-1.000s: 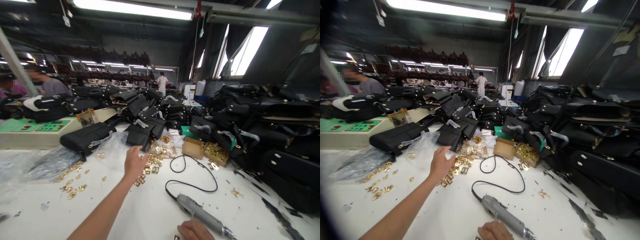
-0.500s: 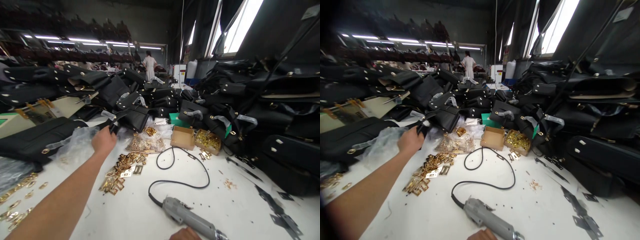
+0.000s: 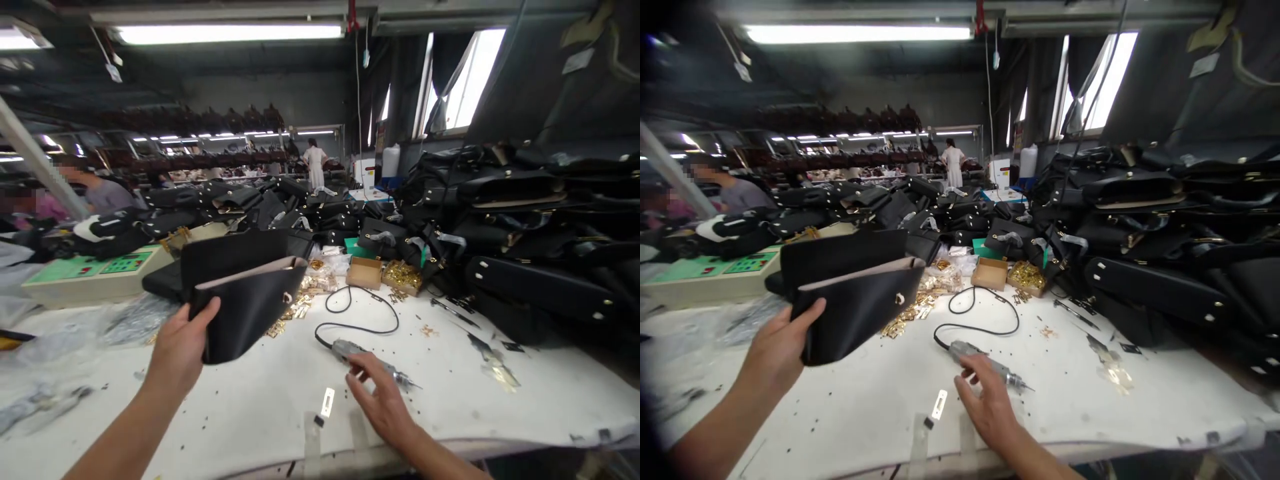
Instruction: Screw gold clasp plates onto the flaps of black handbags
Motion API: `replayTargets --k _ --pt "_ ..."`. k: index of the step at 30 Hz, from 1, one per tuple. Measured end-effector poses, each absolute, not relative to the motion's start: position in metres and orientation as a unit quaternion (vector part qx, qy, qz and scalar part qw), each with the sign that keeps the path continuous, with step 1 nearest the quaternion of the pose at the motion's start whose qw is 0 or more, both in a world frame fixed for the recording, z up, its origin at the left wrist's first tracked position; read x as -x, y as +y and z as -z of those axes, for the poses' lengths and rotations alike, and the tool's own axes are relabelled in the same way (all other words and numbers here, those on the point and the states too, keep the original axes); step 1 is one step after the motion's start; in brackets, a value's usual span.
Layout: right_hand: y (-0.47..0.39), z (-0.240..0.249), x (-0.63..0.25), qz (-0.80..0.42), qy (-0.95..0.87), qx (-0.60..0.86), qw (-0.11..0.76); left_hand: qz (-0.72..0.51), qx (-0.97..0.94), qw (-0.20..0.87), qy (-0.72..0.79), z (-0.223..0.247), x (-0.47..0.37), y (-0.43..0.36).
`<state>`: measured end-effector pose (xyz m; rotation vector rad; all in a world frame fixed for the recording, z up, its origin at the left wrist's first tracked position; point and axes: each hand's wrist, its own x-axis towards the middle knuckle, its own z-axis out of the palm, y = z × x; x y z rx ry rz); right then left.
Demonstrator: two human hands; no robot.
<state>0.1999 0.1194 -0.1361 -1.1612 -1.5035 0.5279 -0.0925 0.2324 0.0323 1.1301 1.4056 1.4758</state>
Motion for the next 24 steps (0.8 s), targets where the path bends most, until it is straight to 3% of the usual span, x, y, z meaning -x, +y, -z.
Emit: replayTargets --k 4,7,11,14,18,24 --pt "0.097 0.078 -0.214 -0.261 -0.556 0.526 0.588 -0.507 -0.309 0.585 0.552 0.002 0.086 0.116" --pt "0.073 0.053 -0.224 -0.353 -0.553 0.517 0.550 -0.437 -0.230 0.684 0.538 0.044 0.075 0.043" --pt "0.031 0.067 -0.238 -0.478 -0.526 0.520 0.473 -0.407 -0.175 0.725 0.527 0.091 0.054 -0.025" --pt "-0.004 0.100 -0.247 -0.510 -0.498 0.523 0.468 -0.395 -0.213 0.722 0.527 0.115 0.044 -0.048" --pt "-0.037 0.135 -0.257 -0.535 -0.473 0.520 0.469 -0.368 -0.398 0.601 0.587 0.137 0.045 -0.040" --pt "-0.045 0.142 -0.267 -0.529 -0.460 0.531 0.476 -0.377 -0.709 0.150 0.577 0.123 0.021 -0.006"
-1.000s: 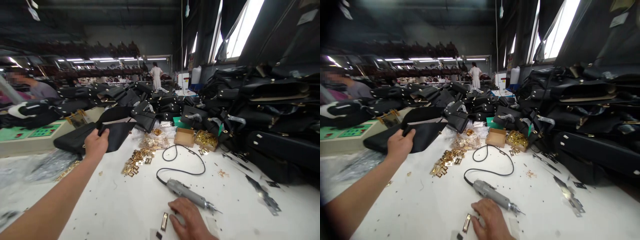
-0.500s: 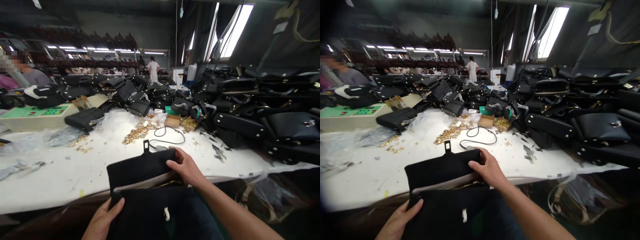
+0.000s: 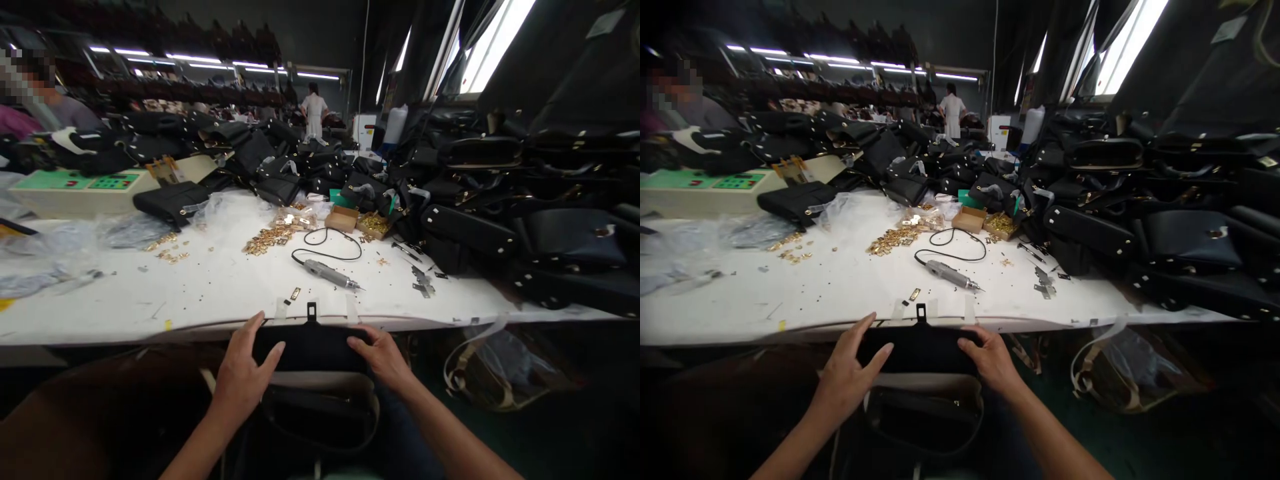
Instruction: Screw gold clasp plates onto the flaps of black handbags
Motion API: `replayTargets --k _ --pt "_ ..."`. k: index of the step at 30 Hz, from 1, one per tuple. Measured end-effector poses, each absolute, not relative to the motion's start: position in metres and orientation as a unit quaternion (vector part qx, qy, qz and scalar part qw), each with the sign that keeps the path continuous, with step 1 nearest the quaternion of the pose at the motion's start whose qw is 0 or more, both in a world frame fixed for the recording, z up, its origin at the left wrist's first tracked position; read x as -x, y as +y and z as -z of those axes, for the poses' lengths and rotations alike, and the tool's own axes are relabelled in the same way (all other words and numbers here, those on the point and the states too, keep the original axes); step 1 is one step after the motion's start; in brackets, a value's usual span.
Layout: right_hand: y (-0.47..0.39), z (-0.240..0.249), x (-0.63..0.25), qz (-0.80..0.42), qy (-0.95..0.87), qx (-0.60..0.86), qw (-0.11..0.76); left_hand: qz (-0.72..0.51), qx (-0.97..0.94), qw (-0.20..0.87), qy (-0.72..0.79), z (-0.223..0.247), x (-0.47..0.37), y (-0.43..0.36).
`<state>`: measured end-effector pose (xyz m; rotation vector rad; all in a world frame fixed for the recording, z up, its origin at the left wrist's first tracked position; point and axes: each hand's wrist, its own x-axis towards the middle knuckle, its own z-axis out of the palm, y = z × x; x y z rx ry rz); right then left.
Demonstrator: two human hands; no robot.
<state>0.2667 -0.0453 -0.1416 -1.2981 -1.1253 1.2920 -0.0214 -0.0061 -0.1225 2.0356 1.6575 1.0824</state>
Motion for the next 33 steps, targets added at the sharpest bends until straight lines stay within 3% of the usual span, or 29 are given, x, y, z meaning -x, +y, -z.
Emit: replayTargets --k 2,4,9,15,23,33 --pt "-0.042 0.137 -0.270 -0.541 -0.474 0.518 0.464 -0.375 -0.763 0.038 0.525 0.108 0.004 0.002" --pt "-0.038 0.132 -0.274 -0.549 -0.494 0.503 0.449 -0.332 -0.808 0.001 0.487 0.098 -0.010 0.008" --pt "-0.014 0.113 -0.283 -0.521 -0.582 0.510 0.361 -0.206 -0.855 0.023 0.475 0.109 -0.025 0.018" --pt "0.059 0.106 -0.250 -0.341 -0.668 0.563 0.347 -0.182 -0.857 0.115 0.468 0.137 -0.021 0.019" --pt "0.129 0.138 -0.185 -0.190 -0.758 0.609 0.136 -0.135 -0.857 0.142 0.477 0.146 -0.012 0.014" --pt "0.137 0.138 -0.176 -0.245 -0.708 0.646 0.146 -0.121 -0.867 0.136 0.464 0.144 -0.012 0.010"
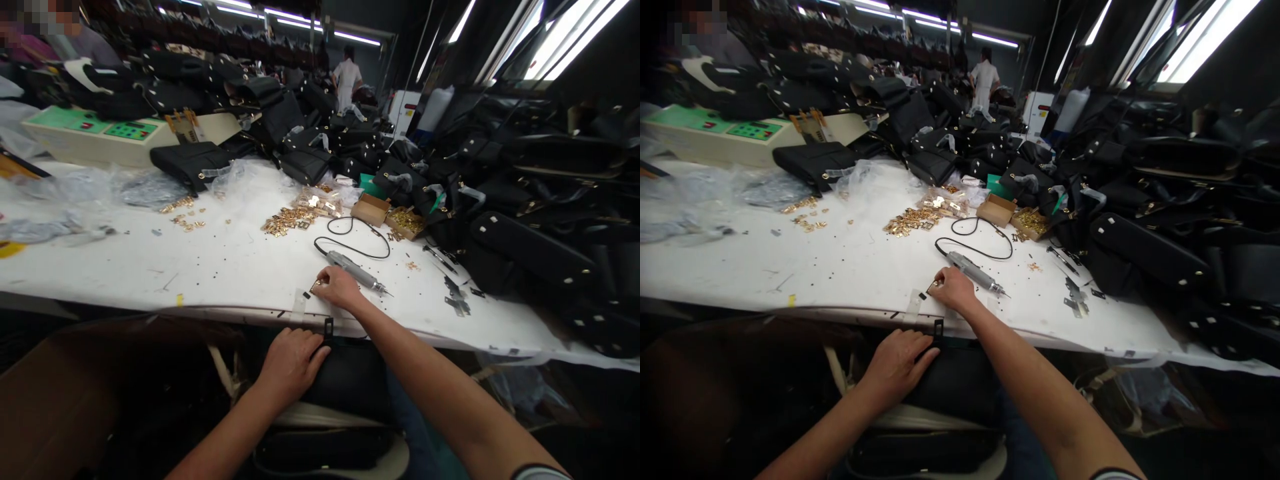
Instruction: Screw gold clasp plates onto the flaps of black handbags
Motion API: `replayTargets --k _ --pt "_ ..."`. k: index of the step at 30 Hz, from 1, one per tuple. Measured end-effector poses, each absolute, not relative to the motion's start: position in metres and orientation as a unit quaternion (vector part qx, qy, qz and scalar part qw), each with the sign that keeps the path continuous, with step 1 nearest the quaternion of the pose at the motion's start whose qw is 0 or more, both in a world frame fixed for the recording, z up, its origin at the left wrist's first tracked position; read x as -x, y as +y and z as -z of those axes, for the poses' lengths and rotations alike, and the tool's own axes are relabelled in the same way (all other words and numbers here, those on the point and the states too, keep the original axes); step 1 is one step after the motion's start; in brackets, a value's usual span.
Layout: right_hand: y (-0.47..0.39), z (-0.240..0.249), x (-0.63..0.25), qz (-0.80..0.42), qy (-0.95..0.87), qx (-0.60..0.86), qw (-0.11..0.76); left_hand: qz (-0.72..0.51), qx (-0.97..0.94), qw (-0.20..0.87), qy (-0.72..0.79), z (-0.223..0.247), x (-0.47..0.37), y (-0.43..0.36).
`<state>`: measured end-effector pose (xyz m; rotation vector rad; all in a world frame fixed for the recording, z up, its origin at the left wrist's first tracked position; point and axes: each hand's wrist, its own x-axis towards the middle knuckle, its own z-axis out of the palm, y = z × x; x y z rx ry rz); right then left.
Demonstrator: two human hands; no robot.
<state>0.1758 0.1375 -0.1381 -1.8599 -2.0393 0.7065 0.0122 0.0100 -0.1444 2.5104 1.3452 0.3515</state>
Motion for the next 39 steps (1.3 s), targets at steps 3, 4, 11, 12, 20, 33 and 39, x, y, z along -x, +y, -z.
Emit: replayTargets --k 3,4,11,12,20,33,39 --pt "0.135 0.136 -0.172 -0.262 -0.698 0.642 0.176 -0.129 -0.864 0.134 0.467 0.141 -0.013 0.004" --pt "0.133 0.135 -0.170 -0.259 -0.699 0.640 0.186 -0.133 -0.863 0.134 0.468 0.140 -0.013 0.002" --pt "0.111 0.122 -0.151 -0.381 -0.713 0.528 0.259 -0.171 -0.848 0.110 0.490 0.140 -0.010 -0.004" --pt "0.109 0.119 -0.151 -0.406 -0.697 0.520 0.280 -0.181 -0.843 0.107 0.495 0.140 -0.010 -0.004" --pt "0.076 0.111 -0.192 -0.572 -0.536 0.502 0.365 -0.219 -0.809 0.162 0.521 0.148 -0.009 0.008" --pt "0.036 0.112 -0.234 -0.420 -0.603 0.476 0.483 -0.269 -0.812 0.184 0.485 0.130 -0.024 0.025" --pt "0.011 0.114 -0.247 -0.241 -0.724 0.424 0.489 -0.346 -0.798 0.126 0.478 0.123 -0.027 0.025"
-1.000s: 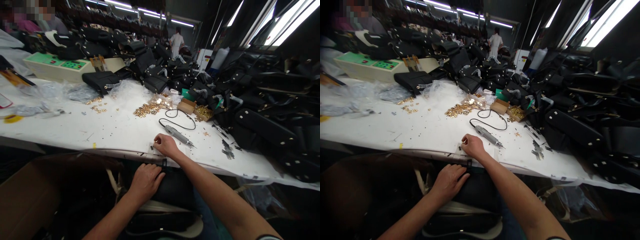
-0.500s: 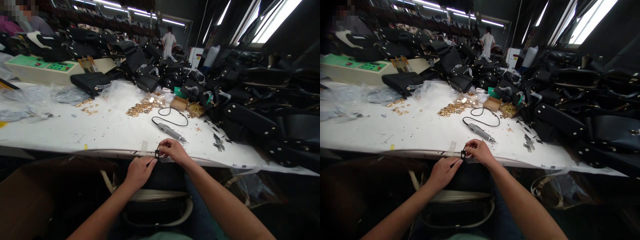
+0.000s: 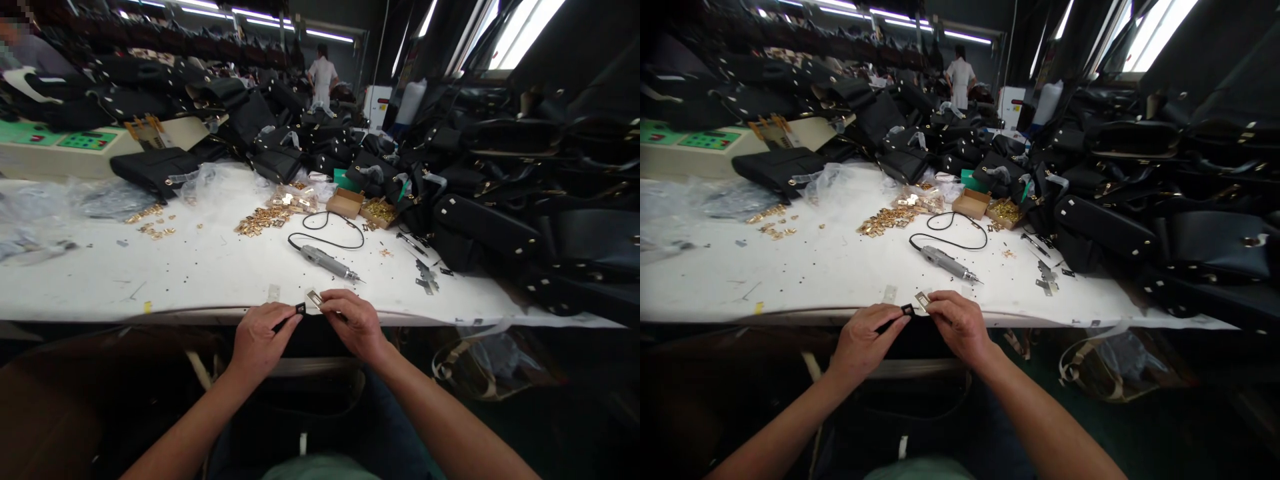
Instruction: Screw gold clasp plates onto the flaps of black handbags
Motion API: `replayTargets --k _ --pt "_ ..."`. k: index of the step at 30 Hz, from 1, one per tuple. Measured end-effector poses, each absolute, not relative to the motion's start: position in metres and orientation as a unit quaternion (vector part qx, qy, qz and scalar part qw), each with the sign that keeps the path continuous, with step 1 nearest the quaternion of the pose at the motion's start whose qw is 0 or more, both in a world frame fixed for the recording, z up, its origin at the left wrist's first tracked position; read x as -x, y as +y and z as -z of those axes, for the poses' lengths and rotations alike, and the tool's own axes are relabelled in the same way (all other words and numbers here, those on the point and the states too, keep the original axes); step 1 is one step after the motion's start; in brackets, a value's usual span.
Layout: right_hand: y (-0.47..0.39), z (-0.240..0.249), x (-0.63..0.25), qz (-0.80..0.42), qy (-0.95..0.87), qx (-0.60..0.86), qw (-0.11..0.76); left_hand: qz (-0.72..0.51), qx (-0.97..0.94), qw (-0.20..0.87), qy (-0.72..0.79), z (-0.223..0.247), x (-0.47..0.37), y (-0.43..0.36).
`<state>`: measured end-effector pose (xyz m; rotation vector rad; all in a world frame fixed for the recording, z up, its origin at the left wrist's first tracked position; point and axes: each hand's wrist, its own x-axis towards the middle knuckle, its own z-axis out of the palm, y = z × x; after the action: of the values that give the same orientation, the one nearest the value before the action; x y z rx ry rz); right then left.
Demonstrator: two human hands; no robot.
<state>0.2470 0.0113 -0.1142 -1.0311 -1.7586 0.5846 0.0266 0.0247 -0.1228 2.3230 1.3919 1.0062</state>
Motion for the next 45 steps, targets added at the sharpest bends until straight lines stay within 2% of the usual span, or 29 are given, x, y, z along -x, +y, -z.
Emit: replayTargets --k 7,10,14,23,36,45 --pt "0.011 0.114 -0.252 -0.165 -0.746 0.393 0.511 -0.359 -0.813 0.082 0.451 0.120 -0.033 0.024" --pt "0.013 0.112 -0.249 -0.174 -0.742 0.379 0.525 -0.358 -0.815 0.075 0.449 0.120 -0.034 0.025" --pt "0.022 0.111 -0.244 -0.216 -0.707 0.433 0.515 -0.340 -0.815 0.086 0.461 0.119 -0.039 0.027" --pt "0.058 0.118 -0.231 -0.393 -0.631 0.463 0.483 -0.304 -0.776 0.171 0.525 0.122 -0.042 0.042" --pt "0.070 0.114 -0.223 -0.322 -0.698 0.475 0.429 -0.315 -0.716 0.296 0.549 0.131 -0.041 0.065" --pt "0.067 0.111 -0.217 -0.364 -0.673 0.488 0.421 -0.326 -0.691 0.337 0.550 0.133 -0.037 0.065"
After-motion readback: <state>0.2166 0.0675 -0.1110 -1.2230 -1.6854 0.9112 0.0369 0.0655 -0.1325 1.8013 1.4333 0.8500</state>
